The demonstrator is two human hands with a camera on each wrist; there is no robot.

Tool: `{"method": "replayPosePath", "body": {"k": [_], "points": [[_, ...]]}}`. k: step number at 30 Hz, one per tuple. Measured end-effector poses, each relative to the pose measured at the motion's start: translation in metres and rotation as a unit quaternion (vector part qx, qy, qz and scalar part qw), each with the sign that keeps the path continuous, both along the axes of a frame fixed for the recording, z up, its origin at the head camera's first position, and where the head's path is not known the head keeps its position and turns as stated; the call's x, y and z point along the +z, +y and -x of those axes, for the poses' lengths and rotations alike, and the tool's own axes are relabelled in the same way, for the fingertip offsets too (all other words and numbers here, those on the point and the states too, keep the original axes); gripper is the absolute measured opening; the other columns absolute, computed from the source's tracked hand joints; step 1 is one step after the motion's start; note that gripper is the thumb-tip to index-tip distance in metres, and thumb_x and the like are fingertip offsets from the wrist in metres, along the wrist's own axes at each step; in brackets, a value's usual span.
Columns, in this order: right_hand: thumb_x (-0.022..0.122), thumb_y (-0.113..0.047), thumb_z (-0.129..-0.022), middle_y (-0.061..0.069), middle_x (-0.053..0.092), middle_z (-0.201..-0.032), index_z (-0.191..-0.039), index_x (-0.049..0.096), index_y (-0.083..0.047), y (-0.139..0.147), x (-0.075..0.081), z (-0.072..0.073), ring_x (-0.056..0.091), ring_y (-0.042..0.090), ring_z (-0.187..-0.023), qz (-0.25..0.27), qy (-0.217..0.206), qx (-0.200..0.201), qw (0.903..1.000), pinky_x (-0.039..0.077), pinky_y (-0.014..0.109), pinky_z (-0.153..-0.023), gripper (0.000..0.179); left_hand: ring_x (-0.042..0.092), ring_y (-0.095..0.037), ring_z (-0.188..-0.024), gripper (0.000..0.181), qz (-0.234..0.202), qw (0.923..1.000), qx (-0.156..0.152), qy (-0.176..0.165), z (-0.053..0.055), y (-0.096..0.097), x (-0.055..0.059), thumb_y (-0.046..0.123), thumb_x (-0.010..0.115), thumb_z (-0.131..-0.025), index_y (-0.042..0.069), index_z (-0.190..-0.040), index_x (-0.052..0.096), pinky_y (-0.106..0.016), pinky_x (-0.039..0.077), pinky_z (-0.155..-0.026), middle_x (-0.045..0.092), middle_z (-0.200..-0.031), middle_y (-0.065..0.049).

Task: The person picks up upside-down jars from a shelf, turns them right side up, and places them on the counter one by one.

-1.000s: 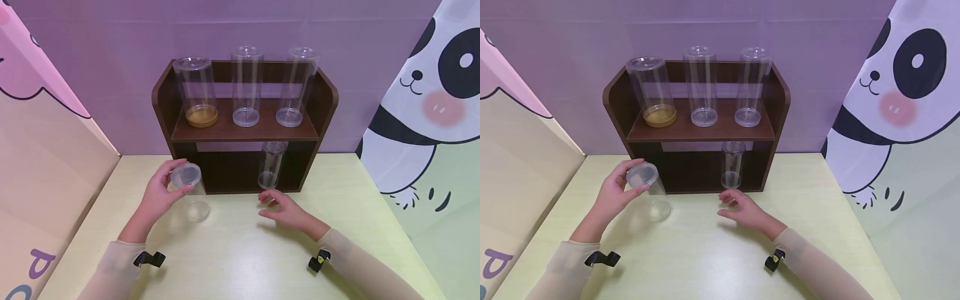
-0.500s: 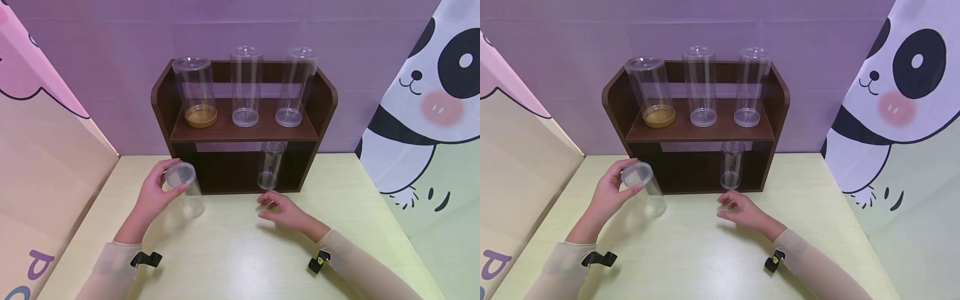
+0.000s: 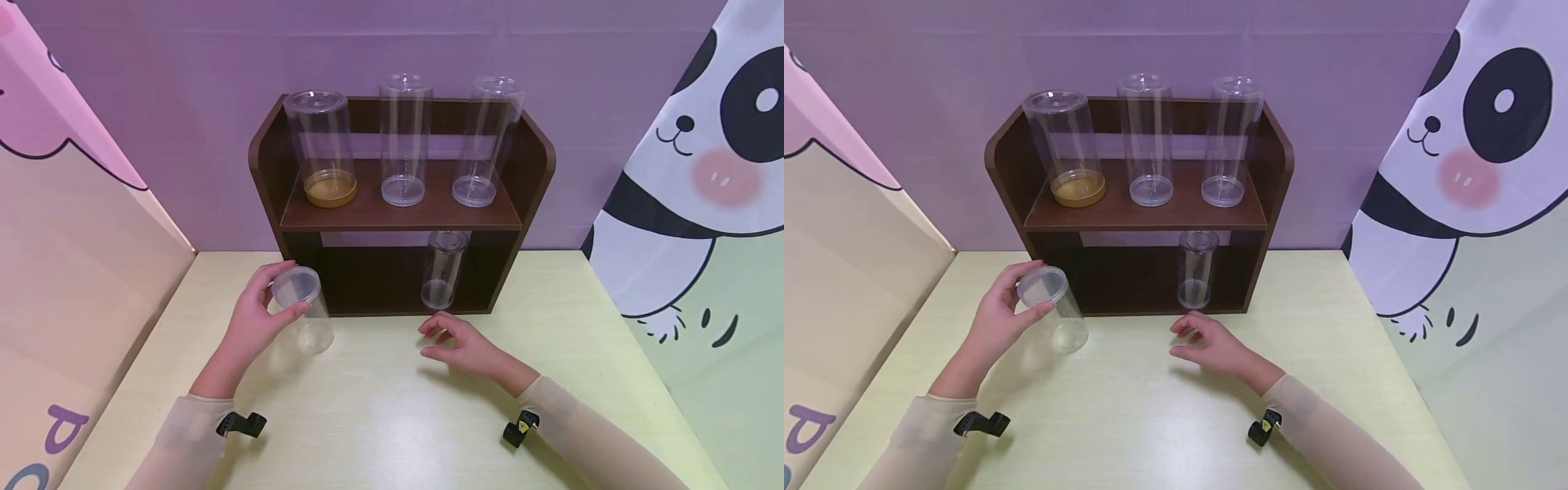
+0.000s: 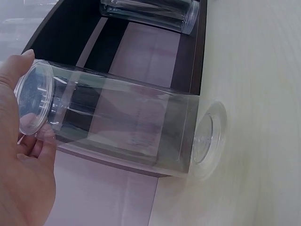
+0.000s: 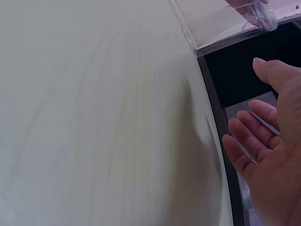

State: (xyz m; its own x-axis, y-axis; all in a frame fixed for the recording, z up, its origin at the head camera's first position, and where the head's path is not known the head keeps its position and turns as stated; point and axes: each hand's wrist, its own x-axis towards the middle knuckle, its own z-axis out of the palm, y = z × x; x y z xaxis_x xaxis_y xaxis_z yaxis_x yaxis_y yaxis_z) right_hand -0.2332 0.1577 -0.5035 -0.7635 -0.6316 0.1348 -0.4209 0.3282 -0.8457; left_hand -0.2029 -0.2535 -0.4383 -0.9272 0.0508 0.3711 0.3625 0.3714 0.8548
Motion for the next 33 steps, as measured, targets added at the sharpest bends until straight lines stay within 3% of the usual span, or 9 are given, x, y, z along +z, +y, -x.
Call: {"method": "replayPosePath", "body": {"k": [8, 17, 22, 28, 33], "points": [[0.085, -0.016, -0.099, 0.016, 0.071, -0.126, -0.126, 0.071, 0.000, -0.001, -0.004, 0.001, 0.071, 0.035, -0.114, 0.002, 0.001, 0.007, 1.0000, 0.058, 0.051, -0.104, 0.034, 0.047, -0.016, -0.135, 0.080, 0.019, 0.9996, 0.011, -0.015, 0.000, 0.001, 0.001, 0.006, 0.091, -0.092, 0.010, -0.161, 0.053, -0.014, 0.039, -0.118, 0.050, -0.152, -0.008], [0.085, -0.017, -0.099, 0.014, 0.071, -0.126, -0.127, 0.070, -0.001, -0.001, 0.001, -0.002, 0.071, 0.032, -0.114, -0.010, -0.002, 0.013, 0.9999, 0.058, 0.050, -0.106, 0.036, 0.047, -0.013, -0.135, 0.080, 0.019, 0.9997, 0.010, -0.009, 0.001, 0.000, 0.002, 0.005, 0.092, -0.091, 0.009, -0.160, 0.053, -0.016, 0.037, -0.121, 0.049, -0.151, -0.008], [0.085, -0.017, -0.100, 0.016, 0.071, -0.127, -0.128, 0.070, 0.000, -0.001, 0.001, -0.002, 0.071, 0.034, -0.115, -0.010, -0.006, 0.013, 0.9999, 0.057, 0.052, -0.107, 0.036, 0.049, -0.010, -0.134, 0.076, -0.005, 0.9996, -0.006, 0.029, 0.003, -0.001, 0.002, -0.006, 0.088, -0.090, 0.001, -0.157, 0.053, -0.012, 0.038, -0.118, 0.050, -0.150, -0.014], [0.085, -0.017, -0.100, 0.016, 0.071, -0.127, -0.127, 0.070, 0.001, -0.001, 0.001, -0.002, 0.071, 0.035, -0.115, -0.008, -0.006, 0.013, 0.9999, 0.057, 0.052, -0.107, 0.036, 0.052, -0.016, -0.138, 0.057, -0.065, 0.9933, -0.028, 0.091, 0.004, -0.002, 0.005, -0.014, 0.067, -0.097, -0.010, -0.152, 0.052, -0.019, 0.042, -0.120, 0.055, -0.148, -0.014], [0.085, -0.016, -0.100, 0.016, 0.071, -0.126, -0.127, 0.070, 0.001, -0.001, 0.000, -0.002, 0.071, 0.034, -0.114, -0.007, -0.005, 0.015, 0.9999, 0.057, 0.051, -0.106, 0.035, 0.057, -0.018, -0.132, 0.041, -0.083, 0.9906, 0.012, 0.108, 0.006, -0.003, 0.015, -0.009, 0.063, -0.104, -0.012, -0.145, 0.055, -0.022, 0.048, -0.111, 0.059, -0.141, -0.015]]}}
